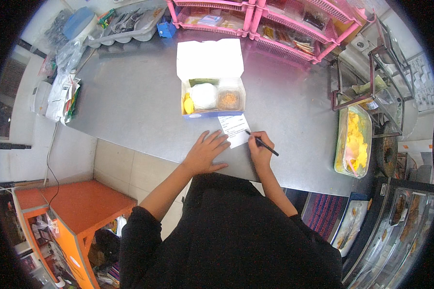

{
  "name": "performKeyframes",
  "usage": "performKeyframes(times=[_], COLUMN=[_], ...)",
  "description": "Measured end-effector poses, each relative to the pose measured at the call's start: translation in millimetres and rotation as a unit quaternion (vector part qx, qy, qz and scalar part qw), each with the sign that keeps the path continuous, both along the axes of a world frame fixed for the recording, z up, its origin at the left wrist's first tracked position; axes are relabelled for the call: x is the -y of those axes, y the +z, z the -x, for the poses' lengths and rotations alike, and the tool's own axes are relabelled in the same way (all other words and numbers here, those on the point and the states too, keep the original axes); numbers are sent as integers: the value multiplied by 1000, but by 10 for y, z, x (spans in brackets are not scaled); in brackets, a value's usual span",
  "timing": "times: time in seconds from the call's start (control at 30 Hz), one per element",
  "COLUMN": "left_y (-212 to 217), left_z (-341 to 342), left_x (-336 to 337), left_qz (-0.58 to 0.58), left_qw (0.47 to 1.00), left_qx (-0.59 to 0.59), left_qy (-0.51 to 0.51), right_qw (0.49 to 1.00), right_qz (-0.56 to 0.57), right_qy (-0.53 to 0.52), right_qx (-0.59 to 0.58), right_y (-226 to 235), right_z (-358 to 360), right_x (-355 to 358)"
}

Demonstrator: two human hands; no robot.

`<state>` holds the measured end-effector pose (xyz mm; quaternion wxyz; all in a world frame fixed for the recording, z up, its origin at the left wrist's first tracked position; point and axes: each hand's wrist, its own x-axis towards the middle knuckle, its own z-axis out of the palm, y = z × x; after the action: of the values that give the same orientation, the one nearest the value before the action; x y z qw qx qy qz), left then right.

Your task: The person assembles a food order by placing a white rice ball and a yellow side into a box, then weighing and adding a portion of shredded meat into a small container. They add a packet of crackers, close the box, and write on a receipt before placing the order into a plastic bag.

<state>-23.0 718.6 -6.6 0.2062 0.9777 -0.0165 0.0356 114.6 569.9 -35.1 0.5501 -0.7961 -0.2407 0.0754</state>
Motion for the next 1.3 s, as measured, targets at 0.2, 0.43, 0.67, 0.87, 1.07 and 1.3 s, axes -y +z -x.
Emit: performKeyframes(times=[0.2, 0.43, 0.67, 0.87, 1.07, 1.3], left_y=[-72, -47, 14, 253, 504, 700], left_z=[8, 138, 522, 1489, 2460, 3239], left_x=[-2, 81, -87, -1059, -2710, -5018], left_qz=[16, 342, 798, 663, 403, 124], left_qw=[1000, 918, 482, 686, 729, 559], left_qx=[26, 21, -8, -10, 45, 389], left_qy=[3, 201, 360, 300, 551, 721], right_qw=[991, 894, 879, 911, 914, 869], right_qz=[12, 110, 50, 24, -42, -163], right_qy=[110, 257, 446, 388, 402, 441], right_qx=[74, 350, 163, -137, -40, 156], right_y=[-10, 70, 490, 725, 929, 1319], right_z=[92, -164, 611, 1076, 2006, 3228], right_x=[-34, -82, -541, -2048, -4063, -6907])
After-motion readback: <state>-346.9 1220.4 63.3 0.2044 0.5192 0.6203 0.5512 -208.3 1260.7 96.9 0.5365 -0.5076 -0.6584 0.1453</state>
